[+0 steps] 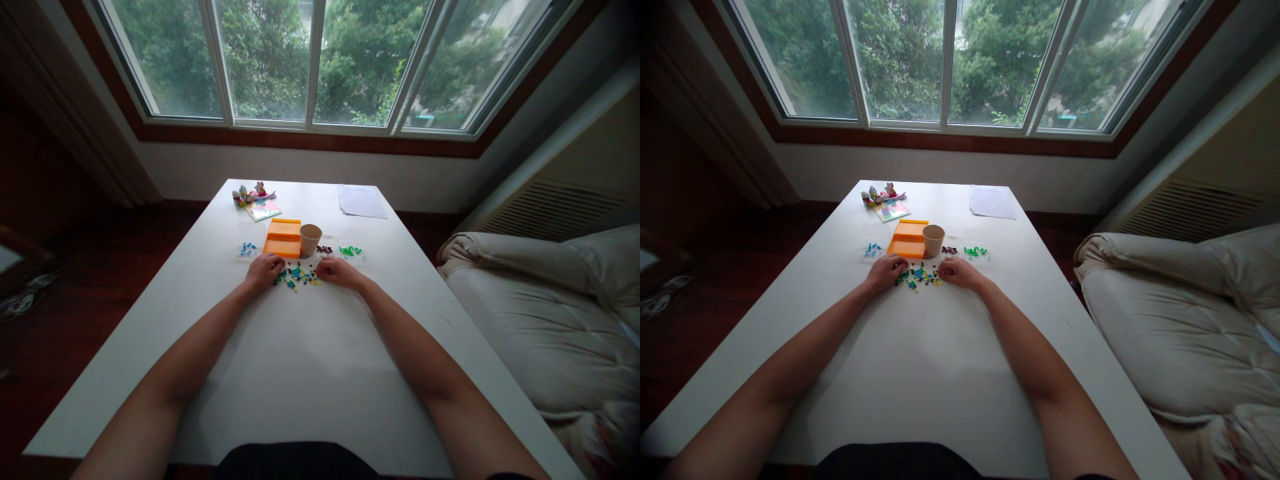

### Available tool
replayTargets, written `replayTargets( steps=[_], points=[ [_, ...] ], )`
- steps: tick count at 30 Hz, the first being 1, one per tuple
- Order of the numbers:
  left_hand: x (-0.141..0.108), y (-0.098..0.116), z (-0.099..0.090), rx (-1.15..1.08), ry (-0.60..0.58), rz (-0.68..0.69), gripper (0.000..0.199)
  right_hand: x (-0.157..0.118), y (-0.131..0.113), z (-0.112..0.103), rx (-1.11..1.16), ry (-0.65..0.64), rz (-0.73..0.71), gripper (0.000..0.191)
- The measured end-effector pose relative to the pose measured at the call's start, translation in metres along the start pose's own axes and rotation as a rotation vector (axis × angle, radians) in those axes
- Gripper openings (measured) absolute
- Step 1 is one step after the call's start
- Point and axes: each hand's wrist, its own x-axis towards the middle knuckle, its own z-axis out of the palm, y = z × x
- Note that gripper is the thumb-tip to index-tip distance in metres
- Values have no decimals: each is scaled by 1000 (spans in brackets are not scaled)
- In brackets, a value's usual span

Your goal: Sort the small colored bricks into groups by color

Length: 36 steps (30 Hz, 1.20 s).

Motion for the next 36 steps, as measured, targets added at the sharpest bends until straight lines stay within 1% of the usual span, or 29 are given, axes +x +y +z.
replayTargets(
  steps=[3, 8, 11, 14, 18, 22, 24, 31, 36],
  points=[
    [0, 0, 1, 3, 1, -2, 21, 0, 0, 0, -29, 9, 24, 19],
    [0, 0, 0, 6, 3, -5, 22, 0, 0, 0, -37, 0, -6, 13],
    [0, 1, 0, 1, 5, -13, 22, 0, -3, 1, -6, 38, 19, 11],
    [-1, 1, -1, -11, 10, -11, 21, 0, -9, 3, 36, 150, 81, 11],
    [-1, 1, -1, -17, 4, -19, 21, 0, -15, 5, 129, 358, 202, 14],
    [0, 1, -1, -7, 1, -18, 22, 4, -10, 5, 261, 554, 305, 13],
    [0, 1, -1, 0, 0, -17, 22, 6, -5, 5, 344, 626, 345, 16],
    [0, 1, 0, 3, -4, -13, 22, 8, 10, 4, 662, 744, 473, 34],
    [0, 3, -2, 1, -16, -18, 22, 7, 12, 4, 761, 774, 483, 38]
  ],
)
